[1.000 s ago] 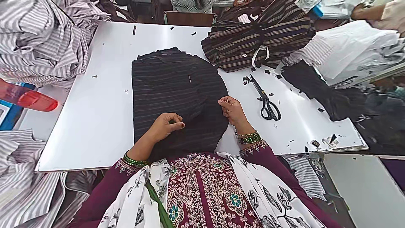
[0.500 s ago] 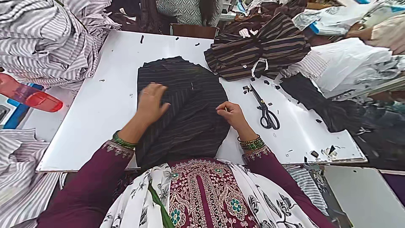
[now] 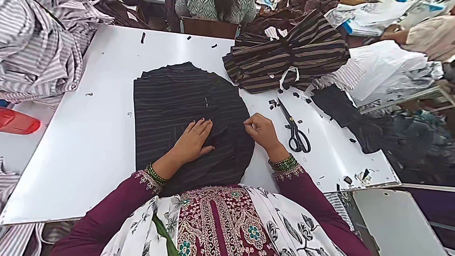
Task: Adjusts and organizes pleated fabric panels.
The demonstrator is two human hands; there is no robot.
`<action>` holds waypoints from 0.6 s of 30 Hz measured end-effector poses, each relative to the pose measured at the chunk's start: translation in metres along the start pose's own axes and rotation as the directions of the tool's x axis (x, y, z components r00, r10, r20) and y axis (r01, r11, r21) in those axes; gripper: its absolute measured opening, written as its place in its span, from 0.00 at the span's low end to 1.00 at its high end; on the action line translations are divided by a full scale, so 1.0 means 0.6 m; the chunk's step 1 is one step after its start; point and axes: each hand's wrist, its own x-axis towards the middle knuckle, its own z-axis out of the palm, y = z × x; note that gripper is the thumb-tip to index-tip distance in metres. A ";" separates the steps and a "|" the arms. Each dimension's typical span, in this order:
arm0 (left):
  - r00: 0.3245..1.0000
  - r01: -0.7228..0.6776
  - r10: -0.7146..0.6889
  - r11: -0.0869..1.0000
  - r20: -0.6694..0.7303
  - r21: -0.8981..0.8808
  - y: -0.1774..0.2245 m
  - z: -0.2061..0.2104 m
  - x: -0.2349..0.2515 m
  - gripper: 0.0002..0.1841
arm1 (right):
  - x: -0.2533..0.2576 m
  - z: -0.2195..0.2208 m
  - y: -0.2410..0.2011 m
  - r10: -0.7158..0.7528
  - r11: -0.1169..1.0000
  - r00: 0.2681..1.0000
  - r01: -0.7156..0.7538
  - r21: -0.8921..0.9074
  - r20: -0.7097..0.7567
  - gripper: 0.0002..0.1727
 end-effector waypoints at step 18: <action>0.997 0.008 -0.005 0.999 -0.072 0.040 0.014 0.019 -0.007 0.42 | 0.005 0.042 -0.065 0.078 0.997 0.978 -0.081 0.011 0.192 0.08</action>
